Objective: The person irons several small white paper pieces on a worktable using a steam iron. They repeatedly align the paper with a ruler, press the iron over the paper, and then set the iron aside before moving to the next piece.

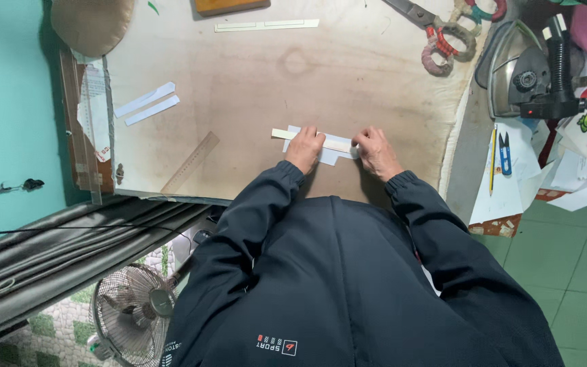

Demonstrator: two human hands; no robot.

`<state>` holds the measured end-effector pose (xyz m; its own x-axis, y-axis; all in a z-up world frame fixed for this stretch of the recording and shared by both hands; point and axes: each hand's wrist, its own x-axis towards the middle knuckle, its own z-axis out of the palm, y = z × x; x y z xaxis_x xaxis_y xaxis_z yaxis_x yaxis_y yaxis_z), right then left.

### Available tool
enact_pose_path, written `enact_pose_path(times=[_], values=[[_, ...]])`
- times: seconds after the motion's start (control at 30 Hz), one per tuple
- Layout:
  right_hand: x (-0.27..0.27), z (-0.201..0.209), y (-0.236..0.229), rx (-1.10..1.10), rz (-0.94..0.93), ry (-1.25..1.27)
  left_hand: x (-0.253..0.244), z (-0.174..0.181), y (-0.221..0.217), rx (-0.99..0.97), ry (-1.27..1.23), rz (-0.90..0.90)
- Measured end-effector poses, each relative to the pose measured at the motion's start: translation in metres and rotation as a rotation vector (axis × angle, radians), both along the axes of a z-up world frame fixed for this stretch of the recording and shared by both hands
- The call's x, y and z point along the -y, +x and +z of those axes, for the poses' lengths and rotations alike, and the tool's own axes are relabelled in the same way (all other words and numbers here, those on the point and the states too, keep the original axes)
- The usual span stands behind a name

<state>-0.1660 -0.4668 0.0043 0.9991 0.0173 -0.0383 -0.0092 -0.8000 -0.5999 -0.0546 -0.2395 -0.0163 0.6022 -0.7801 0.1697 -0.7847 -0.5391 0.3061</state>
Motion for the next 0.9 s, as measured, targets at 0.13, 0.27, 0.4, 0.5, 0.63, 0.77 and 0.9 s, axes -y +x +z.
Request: enact_pose_path(times=[0.13, 0.27, 0.4, 0.5, 0.63, 0.77, 0.9], values=[[0.004, -0.020, -0.008, -0.017, 0.040, 0.073, 0.010, -0.011, -0.015, 0.180, -0.048, 0.051], [0.006, -0.026, -0.009, 0.035, 0.076, 0.073, 0.015, -0.007, -0.020, 0.197, -0.037, 0.142], [0.005, -0.021, -0.011, 0.112, 0.093, 0.086, 0.015, -0.016, -0.023, 0.159, -0.042, 0.208], [0.004, -0.029, -0.013, 0.142, 0.076, 0.079, 0.019, 0.003, -0.024, 0.102, -0.054, 0.236], [0.000, -0.009, -0.006, 0.105, 0.052, 0.109, 0.024, 0.033, -0.013, -0.131, 0.027, 0.212], [-0.003, -0.003, -0.002, 0.062, 0.043, 0.012, 0.025, 0.029, -0.008, -0.168, 0.052, 0.082], [0.001, -0.040, 0.000, 0.104, 0.103, 0.006, 0.023, 0.015, -0.005, -0.079, 0.028, -0.002]])
